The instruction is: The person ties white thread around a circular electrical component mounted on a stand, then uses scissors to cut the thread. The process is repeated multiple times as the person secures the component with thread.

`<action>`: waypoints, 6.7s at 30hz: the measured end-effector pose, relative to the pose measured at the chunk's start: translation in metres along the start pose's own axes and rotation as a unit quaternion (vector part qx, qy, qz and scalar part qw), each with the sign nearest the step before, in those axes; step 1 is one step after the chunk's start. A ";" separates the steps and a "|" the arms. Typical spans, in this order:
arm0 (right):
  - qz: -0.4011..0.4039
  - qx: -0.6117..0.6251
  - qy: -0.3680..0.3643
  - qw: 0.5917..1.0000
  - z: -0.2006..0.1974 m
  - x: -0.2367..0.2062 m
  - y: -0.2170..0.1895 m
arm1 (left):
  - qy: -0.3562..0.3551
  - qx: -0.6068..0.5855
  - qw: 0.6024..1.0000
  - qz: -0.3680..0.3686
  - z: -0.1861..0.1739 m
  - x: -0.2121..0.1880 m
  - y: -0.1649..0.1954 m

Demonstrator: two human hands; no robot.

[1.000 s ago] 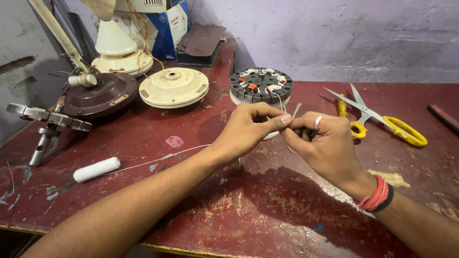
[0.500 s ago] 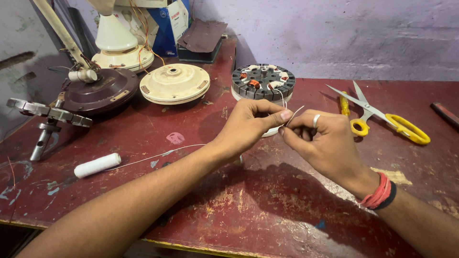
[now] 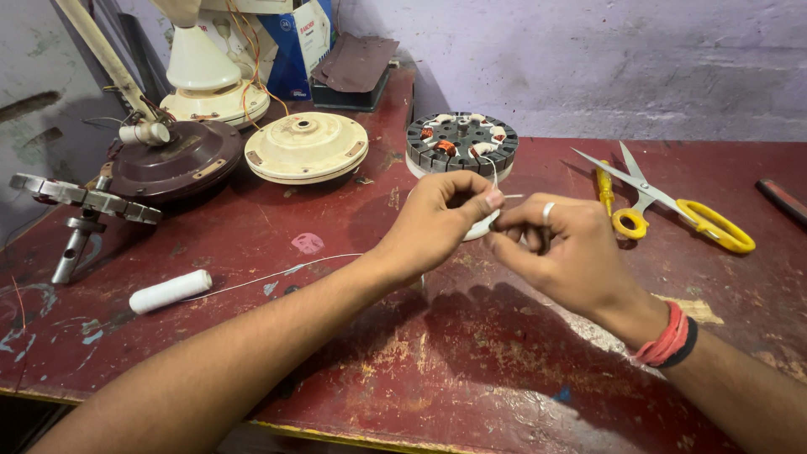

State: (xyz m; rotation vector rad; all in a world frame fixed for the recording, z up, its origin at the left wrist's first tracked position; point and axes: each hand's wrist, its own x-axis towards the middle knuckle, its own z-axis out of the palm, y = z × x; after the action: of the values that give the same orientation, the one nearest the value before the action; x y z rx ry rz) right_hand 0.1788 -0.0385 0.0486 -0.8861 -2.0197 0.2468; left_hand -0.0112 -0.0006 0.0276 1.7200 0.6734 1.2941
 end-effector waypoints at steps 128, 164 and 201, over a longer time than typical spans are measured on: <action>-0.051 0.138 0.027 0.989 -0.006 0.006 0.032 | 0.025 0.229 0.956 0.183 -0.004 -0.009 0.016; -0.077 0.020 0.055 0.995 -0.003 0.006 0.014 | -0.013 0.446 0.830 0.336 -0.009 -0.014 0.036; 0.002 0.089 0.057 0.994 -0.003 0.003 0.012 | 0.002 0.345 0.901 0.263 -0.003 -0.014 0.029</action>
State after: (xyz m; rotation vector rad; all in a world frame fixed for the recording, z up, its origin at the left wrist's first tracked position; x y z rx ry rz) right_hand 0.1860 -0.0284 0.0463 -0.7748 -1.8586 0.3643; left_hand -0.0206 -0.0257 0.0465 2.6157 0.7536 1.5208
